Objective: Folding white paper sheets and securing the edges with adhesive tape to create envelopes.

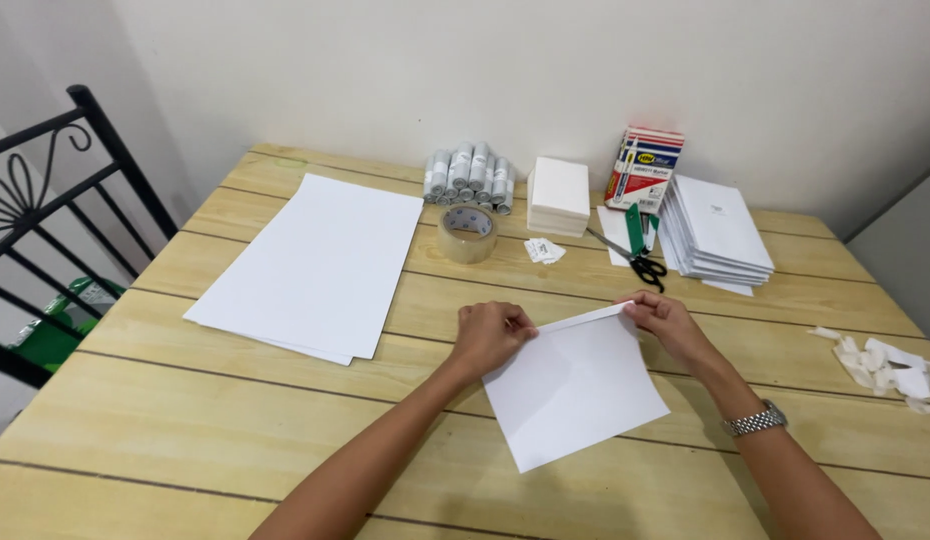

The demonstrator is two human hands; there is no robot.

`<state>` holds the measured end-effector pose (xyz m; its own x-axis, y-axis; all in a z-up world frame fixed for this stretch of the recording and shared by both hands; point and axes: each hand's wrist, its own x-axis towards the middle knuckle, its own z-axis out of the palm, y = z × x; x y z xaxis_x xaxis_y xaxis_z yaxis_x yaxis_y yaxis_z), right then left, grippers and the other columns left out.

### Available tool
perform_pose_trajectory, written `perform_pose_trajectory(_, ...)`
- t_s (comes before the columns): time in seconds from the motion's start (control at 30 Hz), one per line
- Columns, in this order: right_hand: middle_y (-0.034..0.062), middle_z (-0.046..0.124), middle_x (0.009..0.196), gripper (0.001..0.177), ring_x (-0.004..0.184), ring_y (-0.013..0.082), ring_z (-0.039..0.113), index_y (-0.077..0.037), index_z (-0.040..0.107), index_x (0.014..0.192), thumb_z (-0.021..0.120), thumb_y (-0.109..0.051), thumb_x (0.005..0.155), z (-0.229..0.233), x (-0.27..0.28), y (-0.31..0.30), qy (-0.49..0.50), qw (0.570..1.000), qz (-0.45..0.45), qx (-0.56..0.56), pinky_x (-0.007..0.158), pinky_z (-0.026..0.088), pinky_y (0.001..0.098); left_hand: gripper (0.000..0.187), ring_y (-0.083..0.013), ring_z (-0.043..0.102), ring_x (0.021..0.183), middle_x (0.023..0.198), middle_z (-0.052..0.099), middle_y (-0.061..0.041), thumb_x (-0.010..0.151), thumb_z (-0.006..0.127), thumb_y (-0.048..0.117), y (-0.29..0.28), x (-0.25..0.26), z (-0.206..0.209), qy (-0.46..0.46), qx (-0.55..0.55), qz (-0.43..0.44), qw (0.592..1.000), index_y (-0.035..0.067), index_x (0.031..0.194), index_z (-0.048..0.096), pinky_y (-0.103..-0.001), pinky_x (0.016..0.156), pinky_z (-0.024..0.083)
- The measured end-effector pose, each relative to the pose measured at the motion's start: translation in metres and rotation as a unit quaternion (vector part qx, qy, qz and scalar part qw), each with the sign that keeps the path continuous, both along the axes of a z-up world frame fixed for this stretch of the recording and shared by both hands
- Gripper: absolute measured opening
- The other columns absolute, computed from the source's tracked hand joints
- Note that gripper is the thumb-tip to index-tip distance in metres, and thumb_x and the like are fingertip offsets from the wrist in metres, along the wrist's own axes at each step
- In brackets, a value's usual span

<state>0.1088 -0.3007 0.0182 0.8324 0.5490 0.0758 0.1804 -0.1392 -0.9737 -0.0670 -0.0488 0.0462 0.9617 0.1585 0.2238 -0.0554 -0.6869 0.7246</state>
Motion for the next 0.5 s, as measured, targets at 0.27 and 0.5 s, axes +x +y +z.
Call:
perform_pose_trajectory(0.27,0.0091,0.066,0.070,0.011,0.059,0.0184,0.065,-0.003,0.066,0.092,0.066,-0.005,0.081,0.030,-0.002,0.023,0.021,0.999,-0.046,0.009,0.056,0.053,0.0297,0.011,-0.0253,0.066,0.077,0.068,0.066,-0.001,0.082,0.061,0.022,0.004,-0.049,-0.011,0.084,0.019,-0.002,0.996,0.016,0.076,0.069,-0.043,0.089,0.038)
perform_pose_trajectory(0.5,0.0137,0.070,0.073,0.015,0.073,0.0214,0.062,0.001,0.075,0.083,0.075,-0.007,0.070,0.053,-0.011,0.047,-0.101,0.978,0.082,-0.160,0.075,0.051,0.0378,0.018,-0.0317,0.063,0.072,0.065,0.062,-0.008,0.081,0.057,0.023,0.041,-0.058,-0.001,0.060,0.095,0.014,0.994,0.012,0.071,0.066,-0.045,0.078,0.045)
